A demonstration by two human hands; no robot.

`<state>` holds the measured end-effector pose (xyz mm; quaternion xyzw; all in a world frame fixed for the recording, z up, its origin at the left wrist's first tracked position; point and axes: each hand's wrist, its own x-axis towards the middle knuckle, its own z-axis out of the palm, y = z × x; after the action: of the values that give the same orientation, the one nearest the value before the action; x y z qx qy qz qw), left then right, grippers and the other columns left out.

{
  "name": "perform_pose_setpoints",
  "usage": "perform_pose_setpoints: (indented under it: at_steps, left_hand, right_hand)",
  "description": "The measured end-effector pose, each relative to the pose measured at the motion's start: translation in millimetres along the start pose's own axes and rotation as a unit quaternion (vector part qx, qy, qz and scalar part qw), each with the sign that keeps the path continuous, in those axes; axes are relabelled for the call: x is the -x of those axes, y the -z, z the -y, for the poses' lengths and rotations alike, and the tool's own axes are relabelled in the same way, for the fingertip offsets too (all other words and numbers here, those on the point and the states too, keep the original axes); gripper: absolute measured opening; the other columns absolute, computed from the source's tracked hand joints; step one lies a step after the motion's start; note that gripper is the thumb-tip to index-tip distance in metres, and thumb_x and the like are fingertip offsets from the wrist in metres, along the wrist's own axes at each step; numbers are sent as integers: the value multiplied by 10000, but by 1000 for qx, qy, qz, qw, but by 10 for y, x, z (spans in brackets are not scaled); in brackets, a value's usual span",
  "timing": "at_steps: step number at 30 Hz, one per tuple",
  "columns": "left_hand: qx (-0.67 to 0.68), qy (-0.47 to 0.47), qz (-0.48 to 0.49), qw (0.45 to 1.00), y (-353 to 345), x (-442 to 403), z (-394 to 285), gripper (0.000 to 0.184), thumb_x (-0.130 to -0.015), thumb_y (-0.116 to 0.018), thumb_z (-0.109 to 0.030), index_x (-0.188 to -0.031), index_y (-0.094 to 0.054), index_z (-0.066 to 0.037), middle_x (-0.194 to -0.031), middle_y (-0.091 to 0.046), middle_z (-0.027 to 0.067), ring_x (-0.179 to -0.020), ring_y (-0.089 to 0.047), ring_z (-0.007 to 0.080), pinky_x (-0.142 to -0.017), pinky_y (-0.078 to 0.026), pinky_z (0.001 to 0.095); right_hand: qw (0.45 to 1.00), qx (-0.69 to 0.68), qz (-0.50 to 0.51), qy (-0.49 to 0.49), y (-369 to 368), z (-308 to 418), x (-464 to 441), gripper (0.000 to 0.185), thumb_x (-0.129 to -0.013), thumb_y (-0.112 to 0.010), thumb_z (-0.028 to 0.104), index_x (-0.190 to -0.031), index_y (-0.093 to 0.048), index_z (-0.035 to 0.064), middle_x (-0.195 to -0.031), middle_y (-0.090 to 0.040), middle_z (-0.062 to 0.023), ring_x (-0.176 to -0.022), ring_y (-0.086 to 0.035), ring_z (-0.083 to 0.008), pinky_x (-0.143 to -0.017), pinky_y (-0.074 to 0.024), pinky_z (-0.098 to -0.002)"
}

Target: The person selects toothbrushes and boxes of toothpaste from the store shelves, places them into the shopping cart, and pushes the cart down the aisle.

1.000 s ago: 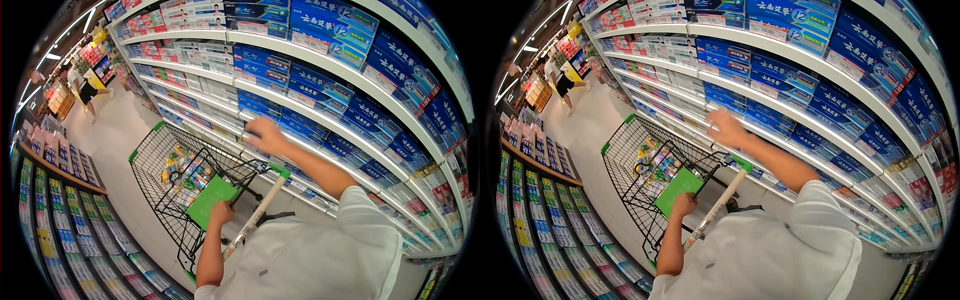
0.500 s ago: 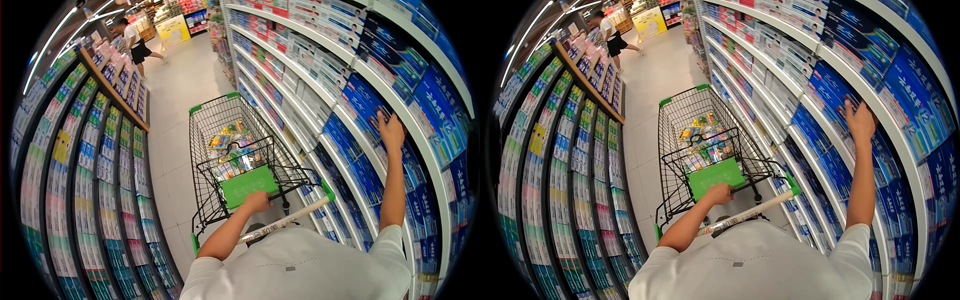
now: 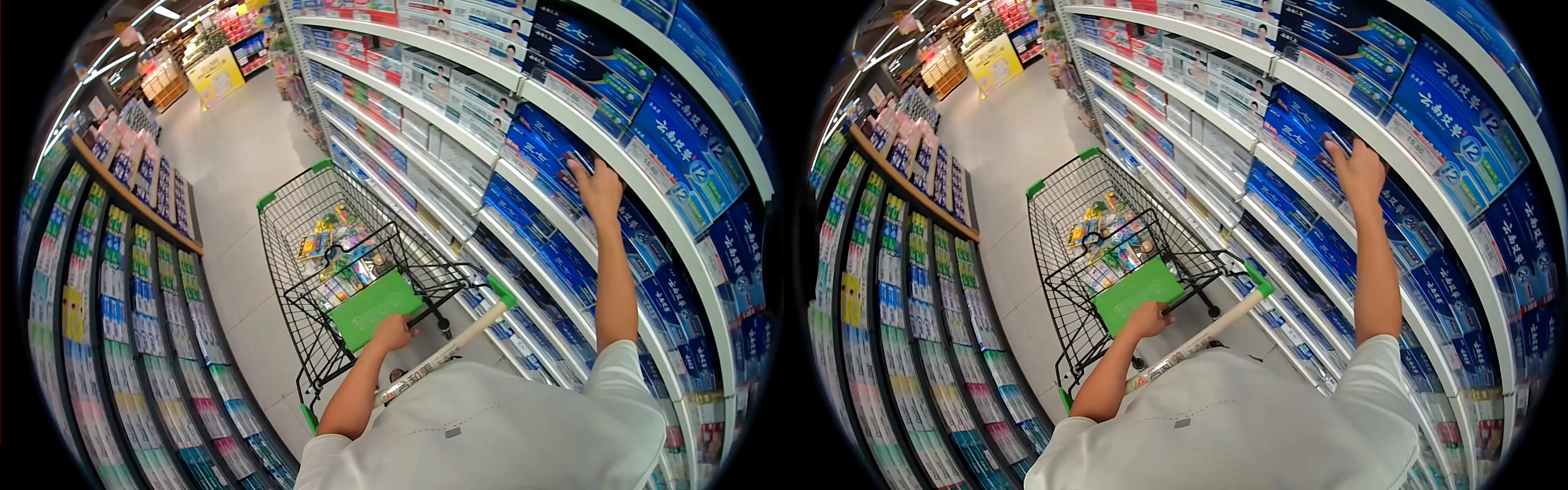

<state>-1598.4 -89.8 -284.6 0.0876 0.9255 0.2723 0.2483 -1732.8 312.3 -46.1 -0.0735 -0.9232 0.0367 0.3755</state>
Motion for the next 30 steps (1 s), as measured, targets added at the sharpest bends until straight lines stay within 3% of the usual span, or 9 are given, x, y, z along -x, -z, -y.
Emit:
perform_pose_setpoints:
  at_steps: [1, 7, 11, 12, 13, 17, 19, 25, 30]
  left_hand:
    - [10, -1, -7, 1000, -5, -1, 11, 339, -776, -707, -302, -1002, -679, -51, -867, -683, 162, -856, -647, 342, -736, -501, 427]
    - [2, -5, -12, 1000, -4, -75, 75, 339, -776, -707, -312, -992, -684, -51, -870, -681, 171, -858, -648, 337, -733, -499, 429]
    - [6, -7, -16, 1000, -23, -138, 144, 346, -775, -708, -322, -981, -687, -45, -860, -675, 185, -847, -648, 338, -735, -498, 433]
    - [5, -5, -5, 1000, -19, -131, 148, 346, -775, -708, -322, -981, -687, -45, -860, -675, 185, -847, -648, 338, -735, -498, 433]
    - [12, -9, -11, 1000, 0, -130, 139, 350, -776, -707, -324, -979, -687, -40, -858, -674, 189, -845, -649, 342, -733, -499, 432]
    - [31, -21, -18, 999, 8, -184, 164, 361, -778, -704, -332, -972, -688, -28, -846, -673, 196, -834, -649, 353, -728, -501, 433]
    - [23, -22, -22, 999, 32, -171, 157, 363, -780, -703, -336, -971, -689, -29, -845, -673, 196, -835, -648, 354, -727, -502, 435]
    - [22, -22, -27, 999, 14, -126, 130, 359, -784, -699, -345, -948, -687, -25, -852, -671, 200, -840, -643, 359, -734, -499, 446]
    - [26, -58, -55, 996, -58, -114, 148, 364, -780, -709, -350, -877, -666, -2, -836, -662, 204, -819, -638, 368, -710, -494, 451]
  right_hand:
    - [999, -5, 32, -38, 69, 87, 29, 549, -834, -623, 467, -1131, -614, 5, -1060, -638, -225, -1021, -584, -385, -888, -434, -455]
    - [985, 2, -163, 59, 245, 372, 453, 448, -811, -693, 344, -1092, -643, -2, -946, -623, -127, -872, -589, -305, -887, -417, -389]
    - [979, -147, -119, -75, 445, 629, 804, 416, -798, -732, 266, -1084, -642, -24, -949, -647, -104, -855, -613, -238, -811, -466, -325]
    - [913, -348, -53, -208, 438, 631, 860, 406, -801, -735, 251, -1078, -642, -31, -962, -659, -106, -846, -623, -210, -789, -477, -301]
    - [785, -524, 11, -330, 441, 629, 914, 396, -803, -737, 236, -1072, -643, -39, -974, -671, -107, -836, -633, -182, -766, -488, -278]
    - [476, -759, 136, -424, 409, 802, 1073, 316, -855, -662, 167, -1084, -618, -46, -1026, -673, -127, -885, -660, -195, -830, -526, -302]
    - [408, -779, 175, -442, 424, 961, 1127, 242, -893, -613, 208, -1031, -628, 9, -942, -680, -93, -806, -662, -165, -744, -545, -307]
    - [379, -781, 247, -430, 383, 1181, 1213, 268, -907, -601, 242, -1046, -621, 14, -909, -681, -101, -726, -667, -169, -632, -561, -317]
    - [524, -690, 388, -316, 96, 1305, 1335, 368, -896, -635, 245, -1132, -598, -34, -998, -679, -114, -838, -667, -150, -790, -529, -275]
